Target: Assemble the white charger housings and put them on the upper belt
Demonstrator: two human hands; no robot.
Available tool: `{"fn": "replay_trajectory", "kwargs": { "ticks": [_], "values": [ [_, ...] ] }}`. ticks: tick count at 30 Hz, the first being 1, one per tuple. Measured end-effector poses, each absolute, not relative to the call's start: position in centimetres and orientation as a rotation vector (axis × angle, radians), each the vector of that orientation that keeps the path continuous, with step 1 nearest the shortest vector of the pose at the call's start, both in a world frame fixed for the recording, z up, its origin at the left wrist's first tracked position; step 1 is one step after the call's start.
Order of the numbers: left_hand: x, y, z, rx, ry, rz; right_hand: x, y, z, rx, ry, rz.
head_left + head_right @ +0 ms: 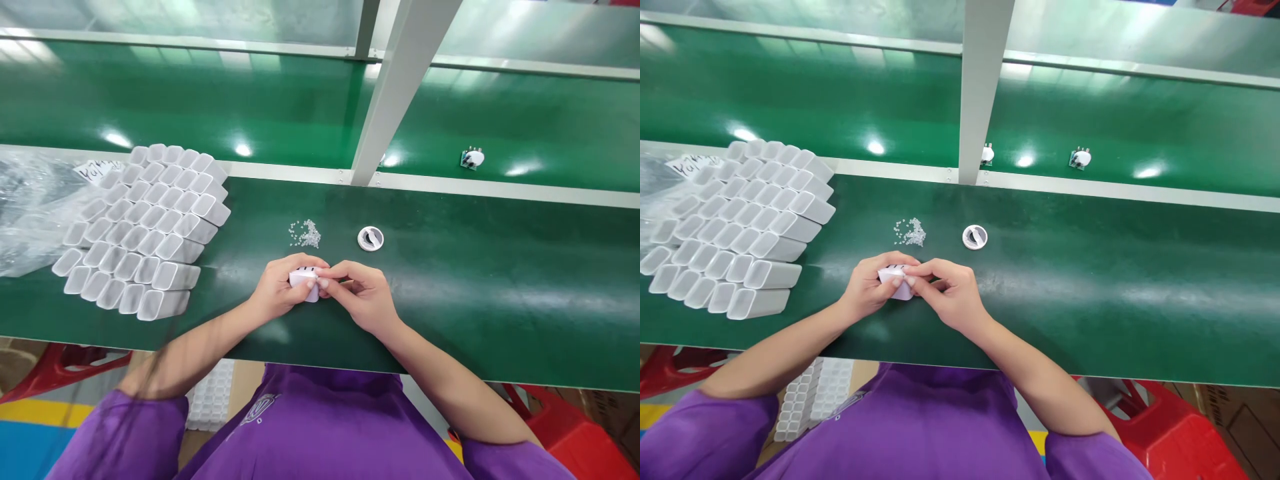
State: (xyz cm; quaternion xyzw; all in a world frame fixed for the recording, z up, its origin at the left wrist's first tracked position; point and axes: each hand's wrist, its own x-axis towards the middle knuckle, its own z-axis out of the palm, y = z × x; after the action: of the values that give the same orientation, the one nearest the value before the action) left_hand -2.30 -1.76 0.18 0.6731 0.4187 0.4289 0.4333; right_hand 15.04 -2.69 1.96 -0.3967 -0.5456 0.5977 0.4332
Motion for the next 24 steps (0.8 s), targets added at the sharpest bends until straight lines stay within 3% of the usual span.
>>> {"fn": "replay_trajectory", "kwargs": {
  "ticks": [4,9,11,16,21,24],
  "values": [
    [-2.1,-1.4,-0.2,1.323,0.969,0.999,16.5,-1.4,2.5,-1.071,-1.543,1.388],
    [-2.0,-1.2,0.2,0.889,0.860,0.970,20.1,1.8,1.5,-1.710,-1.926,0.446],
    [-2.1,-1.1,0.4,0.849,0.846,0.976,20.8,2.6,0.6,-1.848,-2.071,0.306],
    [-2.3,-1.0,0.4,0.860,0.795,0.990,20.4,2.6,0.0,-1.805,-2.054,0.560],
    [-2.0,-1.4,-0.1,1.075,0.834,1.058,18.3,0.5,1.3,-1.316,-1.761,1.140],
    [-2.0,-2.0,-0.2,1.239,0.932,1.007,16.7,-1.3,1.7,-1.075,-1.581,1.233]
  ]
}}
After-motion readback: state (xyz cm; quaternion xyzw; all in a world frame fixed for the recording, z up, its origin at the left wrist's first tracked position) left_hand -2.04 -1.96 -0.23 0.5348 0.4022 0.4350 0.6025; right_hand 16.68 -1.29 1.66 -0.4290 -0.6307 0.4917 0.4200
